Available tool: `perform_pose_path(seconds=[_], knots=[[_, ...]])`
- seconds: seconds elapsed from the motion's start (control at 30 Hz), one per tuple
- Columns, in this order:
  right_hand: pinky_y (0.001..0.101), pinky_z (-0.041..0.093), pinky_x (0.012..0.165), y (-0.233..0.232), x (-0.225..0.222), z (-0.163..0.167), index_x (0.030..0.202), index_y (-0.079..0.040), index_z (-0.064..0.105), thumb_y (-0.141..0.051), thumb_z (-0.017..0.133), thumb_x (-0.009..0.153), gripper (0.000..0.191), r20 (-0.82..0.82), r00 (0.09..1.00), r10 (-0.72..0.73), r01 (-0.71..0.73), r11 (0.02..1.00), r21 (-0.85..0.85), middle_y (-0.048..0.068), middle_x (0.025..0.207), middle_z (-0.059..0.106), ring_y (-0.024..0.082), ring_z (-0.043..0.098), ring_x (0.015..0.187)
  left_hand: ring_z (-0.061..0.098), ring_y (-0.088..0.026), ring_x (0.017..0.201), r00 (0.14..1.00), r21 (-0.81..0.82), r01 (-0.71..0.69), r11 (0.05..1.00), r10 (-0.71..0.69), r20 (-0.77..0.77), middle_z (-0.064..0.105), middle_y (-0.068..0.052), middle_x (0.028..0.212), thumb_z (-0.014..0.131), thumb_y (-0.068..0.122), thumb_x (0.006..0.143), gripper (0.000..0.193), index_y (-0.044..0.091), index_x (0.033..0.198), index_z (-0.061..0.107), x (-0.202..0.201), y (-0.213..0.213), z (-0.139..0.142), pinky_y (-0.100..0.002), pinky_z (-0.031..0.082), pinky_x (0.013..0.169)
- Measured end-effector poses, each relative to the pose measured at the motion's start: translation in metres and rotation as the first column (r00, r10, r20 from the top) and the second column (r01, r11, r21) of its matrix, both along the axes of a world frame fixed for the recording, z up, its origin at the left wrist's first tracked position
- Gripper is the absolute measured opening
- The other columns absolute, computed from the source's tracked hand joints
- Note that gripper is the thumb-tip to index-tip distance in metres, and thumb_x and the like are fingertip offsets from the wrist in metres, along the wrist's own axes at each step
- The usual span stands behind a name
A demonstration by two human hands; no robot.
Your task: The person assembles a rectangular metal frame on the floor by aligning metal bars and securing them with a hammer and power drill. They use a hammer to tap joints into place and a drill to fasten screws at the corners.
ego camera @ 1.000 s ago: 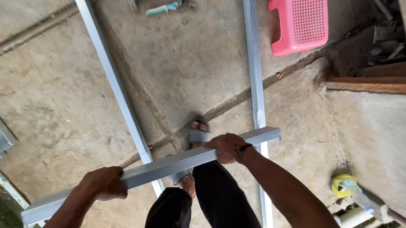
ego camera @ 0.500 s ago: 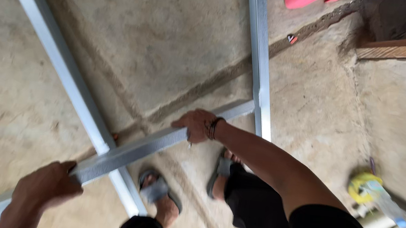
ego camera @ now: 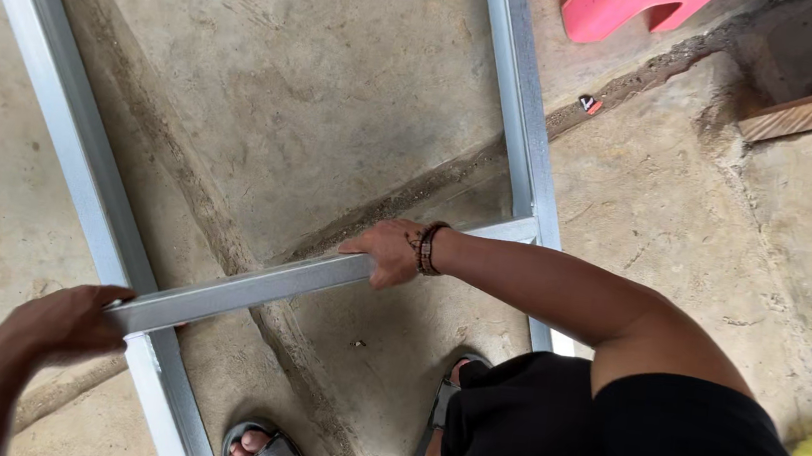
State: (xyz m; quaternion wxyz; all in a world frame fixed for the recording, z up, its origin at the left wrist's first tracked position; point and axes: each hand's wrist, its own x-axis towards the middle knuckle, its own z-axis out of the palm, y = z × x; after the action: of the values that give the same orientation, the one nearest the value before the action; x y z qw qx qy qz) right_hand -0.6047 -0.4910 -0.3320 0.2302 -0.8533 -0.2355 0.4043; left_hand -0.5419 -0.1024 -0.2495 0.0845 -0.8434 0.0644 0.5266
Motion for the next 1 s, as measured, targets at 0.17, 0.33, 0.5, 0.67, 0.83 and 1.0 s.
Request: perform_pose_path(seconds=[0.17,0.33,0.5,0.67,0.83,1.0], knots=[[0.0483,0.047,0.105,-0.039,-0.014,-0.002,0.144,-0.014,0.052,-0.031,0.079,0.078,0.073,0.25,0.964,-0.086,0.062,0.993,0.101,0.016,0.14,0.061,0.034,0.059,0.123,0.075,-0.025,0.098,0.997,-0.057,0.012,0.998,-0.007,0.082,0.076,-0.009,0.112,0.075,0.012,0.08,0.068,0.026,0.145,0.059,0.005,-0.016,-0.004,-0.039,0.067,0.091],[0.0387,0.062,0.1,-0.173,-0.083,-0.01,0.133,-0.014,0.066,-0.031,0.081,0.088,0.051,0.369,0.474,-0.799,0.649,0.601,0.468,0.015,0.135,0.07,0.024,0.07,0.12,0.077,-0.024,0.096,0.973,0.025,0.159,0.987,-0.161,0.164,0.074,-0.009,0.119,0.067,0.015,0.088,0.049,0.018,0.138,0.062,0.009,-0.018,-0.022,-0.035,0.067,0.085],[0.0472,0.06,0.078,-0.212,-0.154,-0.028,0.153,0.0,0.036,-0.046,0.088,0.076,0.104,0.52,0.32,-0.791,0.925,0.379,0.006,0.028,0.132,0.06,0.036,0.064,0.113,0.079,-0.022,0.095,0.929,-0.019,0.327,0.945,-0.317,0.19,0.072,-0.008,0.125,0.059,0.017,0.096,0.035,0.01,0.13,0.065,-0.004,-0.053,-0.05,-0.031,0.068,0.078],[0.0481,0.061,0.09,-0.184,-0.159,-0.055,0.159,-0.012,0.029,-0.037,0.077,0.079,0.097,0.374,0.337,-0.864,0.941,0.316,-0.118,0.023,0.133,0.064,0.037,0.07,0.111,0.066,-0.032,0.113,0.874,-0.309,0.462,0.831,-0.367,0.319,0.062,-0.015,0.131,0.065,0.036,0.093,0.057,0.009,0.139,0.044,-0.034,-0.152,-0.083,-0.042,0.061,0.088],[0.0479,0.058,0.096,-0.18,-0.155,-0.059,0.163,-0.014,0.018,-0.035,0.076,0.08,0.103,0.287,0.371,-0.883,0.923,0.319,-0.214,0.025,0.134,0.062,0.041,0.067,0.113,0.075,-0.03,0.089,0.888,-0.377,0.442,0.814,-0.338,0.312,0.069,-0.017,0.113,0.044,0.012,0.105,0.026,0.007,0.13,0.051,-0.047,-0.224,-0.112,-0.044,0.063,0.076],[0.0465,0.058,0.095,-0.191,-0.165,-0.06,0.157,-0.013,0.029,-0.032,0.084,0.073,0.103,0.266,0.366,-0.892,0.929,0.367,-0.047,0.026,0.13,0.063,0.041,0.067,0.113,0.074,-0.033,0.083,0.827,-0.365,0.523,0.77,-0.354,0.437,0.071,-0.016,0.104,0.045,0.009,0.098,0.026,0.008,0.121,0.055,-0.03,-0.234,-0.119,-0.048,0.059,0.075]])
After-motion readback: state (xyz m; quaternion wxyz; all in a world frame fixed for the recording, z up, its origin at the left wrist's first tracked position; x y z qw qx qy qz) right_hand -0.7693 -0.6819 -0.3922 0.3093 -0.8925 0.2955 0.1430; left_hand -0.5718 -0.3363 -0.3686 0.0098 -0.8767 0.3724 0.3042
